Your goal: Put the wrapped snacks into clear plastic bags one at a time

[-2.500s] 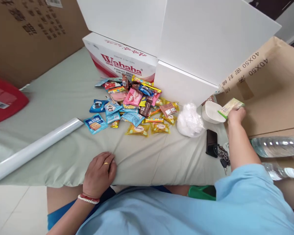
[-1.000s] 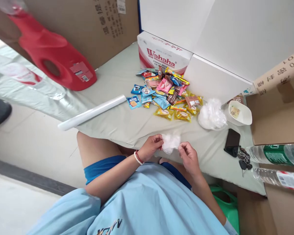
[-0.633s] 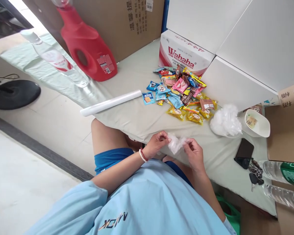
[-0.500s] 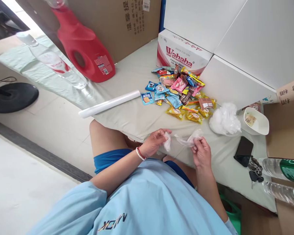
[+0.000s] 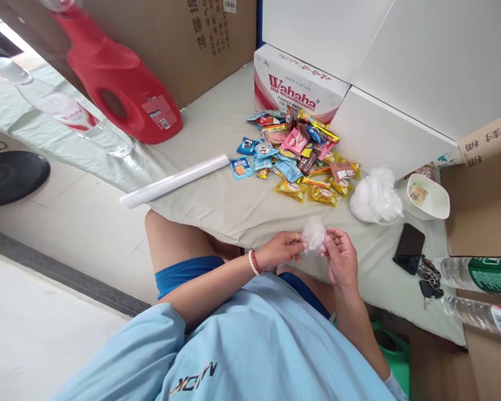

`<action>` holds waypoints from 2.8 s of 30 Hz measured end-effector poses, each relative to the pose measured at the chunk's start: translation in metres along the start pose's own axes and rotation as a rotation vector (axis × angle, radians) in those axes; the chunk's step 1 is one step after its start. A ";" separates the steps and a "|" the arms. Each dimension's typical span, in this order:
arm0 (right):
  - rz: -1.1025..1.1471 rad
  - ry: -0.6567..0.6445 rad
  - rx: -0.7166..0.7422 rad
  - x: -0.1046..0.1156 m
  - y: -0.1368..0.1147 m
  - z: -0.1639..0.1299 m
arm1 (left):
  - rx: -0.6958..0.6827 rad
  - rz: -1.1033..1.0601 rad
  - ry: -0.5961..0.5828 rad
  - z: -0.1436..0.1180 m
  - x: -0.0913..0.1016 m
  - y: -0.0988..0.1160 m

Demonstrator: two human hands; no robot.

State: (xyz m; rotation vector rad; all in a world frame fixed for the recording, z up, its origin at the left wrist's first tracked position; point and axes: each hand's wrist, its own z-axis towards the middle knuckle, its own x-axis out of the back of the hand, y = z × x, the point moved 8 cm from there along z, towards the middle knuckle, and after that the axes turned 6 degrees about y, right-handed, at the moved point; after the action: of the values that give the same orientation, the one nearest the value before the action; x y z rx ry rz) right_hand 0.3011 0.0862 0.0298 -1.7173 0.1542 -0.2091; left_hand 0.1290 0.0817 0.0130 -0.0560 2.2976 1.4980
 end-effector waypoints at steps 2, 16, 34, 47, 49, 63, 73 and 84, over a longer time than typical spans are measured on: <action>-0.077 0.105 0.173 0.006 -0.016 -0.005 | 0.034 -0.244 0.136 0.005 0.004 -0.008; -0.588 0.249 0.675 0.042 -0.078 0.014 | -0.030 -0.600 0.489 -0.006 0.061 -0.005; -0.278 -0.170 0.162 -0.006 -0.030 0.019 | -0.090 -0.140 0.356 -0.021 0.044 -0.006; 0.012 -0.322 -0.166 -0.056 0.039 -0.007 | 0.060 -0.282 0.196 -0.006 0.027 -0.034; -0.070 -0.254 -0.086 -0.049 0.035 -0.007 | 0.024 -0.206 0.240 -0.007 0.029 -0.034; 0.097 -0.138 -0.139 -0.018 0.036 0.005 | -0.202 -0.106 0.445 -0.012 0.048 -0.015; -0.047 -0.327 -0.096 0.005 0.036 -0.001 | 0.135 -0.437 0.308 -0.005 0.031 -0.032; -0.349 -0.327 0.432 -0.035 -0.012 -0.037 | -0.144 -0.090 0.488 -0.006 0.039 -0.016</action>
State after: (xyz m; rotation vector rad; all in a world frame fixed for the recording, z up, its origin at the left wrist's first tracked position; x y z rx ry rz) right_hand 0.2587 0.0604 0.0452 -1.3137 -0.4088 -0.1972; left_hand 0.0948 0.0764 -0.0119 -0.6198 2.4963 1.7489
